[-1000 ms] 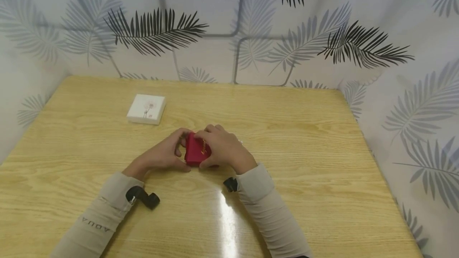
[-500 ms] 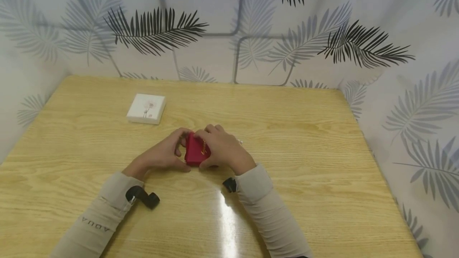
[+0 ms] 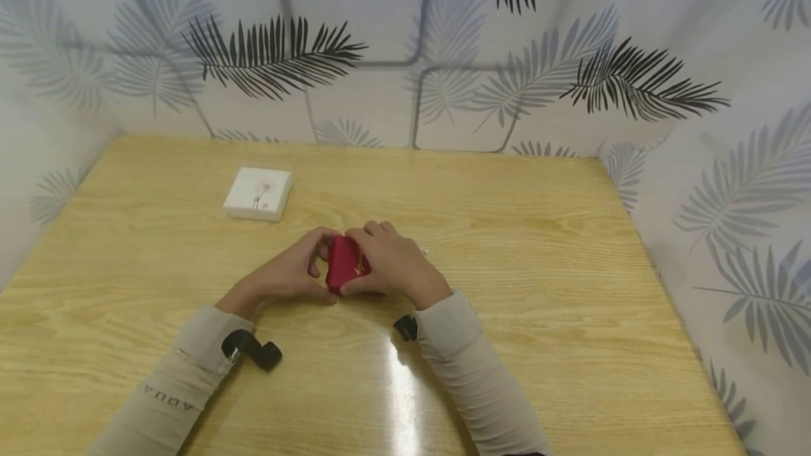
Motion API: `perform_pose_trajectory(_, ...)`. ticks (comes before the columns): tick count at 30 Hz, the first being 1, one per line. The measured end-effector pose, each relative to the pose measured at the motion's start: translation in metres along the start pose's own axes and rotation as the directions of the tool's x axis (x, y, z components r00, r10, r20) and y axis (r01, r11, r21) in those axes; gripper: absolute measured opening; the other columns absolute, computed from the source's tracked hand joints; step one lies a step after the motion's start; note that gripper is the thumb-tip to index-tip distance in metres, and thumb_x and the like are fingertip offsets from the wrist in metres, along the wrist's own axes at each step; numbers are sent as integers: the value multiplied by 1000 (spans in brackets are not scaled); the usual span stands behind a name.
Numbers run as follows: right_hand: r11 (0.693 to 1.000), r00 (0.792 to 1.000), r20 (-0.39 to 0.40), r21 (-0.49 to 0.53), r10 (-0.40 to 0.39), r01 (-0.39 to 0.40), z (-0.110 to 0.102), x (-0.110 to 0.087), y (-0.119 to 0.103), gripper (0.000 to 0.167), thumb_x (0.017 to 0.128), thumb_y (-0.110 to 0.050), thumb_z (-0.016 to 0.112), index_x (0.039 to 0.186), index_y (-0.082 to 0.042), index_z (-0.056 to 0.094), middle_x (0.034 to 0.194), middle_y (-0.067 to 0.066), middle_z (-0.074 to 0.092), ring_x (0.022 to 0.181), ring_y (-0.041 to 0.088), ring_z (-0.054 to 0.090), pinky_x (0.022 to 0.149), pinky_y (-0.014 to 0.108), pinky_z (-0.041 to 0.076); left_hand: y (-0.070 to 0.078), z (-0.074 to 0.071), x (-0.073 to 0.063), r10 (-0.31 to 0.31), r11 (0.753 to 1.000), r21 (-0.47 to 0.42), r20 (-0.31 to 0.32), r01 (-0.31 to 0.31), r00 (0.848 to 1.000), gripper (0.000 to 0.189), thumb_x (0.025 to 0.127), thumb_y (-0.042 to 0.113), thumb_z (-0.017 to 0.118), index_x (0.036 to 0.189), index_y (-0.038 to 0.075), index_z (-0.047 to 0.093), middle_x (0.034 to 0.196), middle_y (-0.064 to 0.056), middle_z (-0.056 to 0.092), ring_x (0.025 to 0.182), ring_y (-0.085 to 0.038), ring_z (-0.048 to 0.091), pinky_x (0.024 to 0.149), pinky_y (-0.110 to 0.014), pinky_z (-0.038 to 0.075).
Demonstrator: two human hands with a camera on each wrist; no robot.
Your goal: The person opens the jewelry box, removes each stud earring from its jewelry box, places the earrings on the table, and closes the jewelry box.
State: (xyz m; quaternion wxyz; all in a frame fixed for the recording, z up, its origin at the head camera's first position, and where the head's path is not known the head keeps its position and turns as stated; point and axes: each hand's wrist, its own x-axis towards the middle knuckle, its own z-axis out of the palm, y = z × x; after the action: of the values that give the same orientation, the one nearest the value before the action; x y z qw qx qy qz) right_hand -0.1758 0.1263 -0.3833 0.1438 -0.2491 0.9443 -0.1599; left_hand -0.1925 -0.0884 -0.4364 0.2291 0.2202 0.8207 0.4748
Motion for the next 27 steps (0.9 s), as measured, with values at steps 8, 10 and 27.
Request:
perform_pose_trajectory(8,1000,1000,-8,-6,7,-7,1,3,0,81,81,-53,78,146,-16,48,135,8,55,122,25,50,91,47,54,0,-1,1,1,1000,-7,5,-1,1000,95,65,8,92,142,6,35,134,-12,47,115,-25,49,85,-31,47)
perform_pose_trajectory(10,1000,1000,-9,-6,11,-11,1,3,-1,81,80,-53,79,146,-16,49,135,8,55,122,25,51,91,47,54,-1,-1,1,-1,1000,-8,4,1,1000,96,65,8,92,142,6,35,134,-12,47,115,-25,49,85,-31,47)
perform_pose_trajectory(27,999,999,-25,47,28,-26,2,5,-2,82,76,-50,83,143,-15,52,131,7,57,119,24,50,93,44,53,0,-3,-1,0,1000,-2,19,0,1000,97,66,10,92,144,7,33,136,-12,46,117,-25,48,86,-31,47)
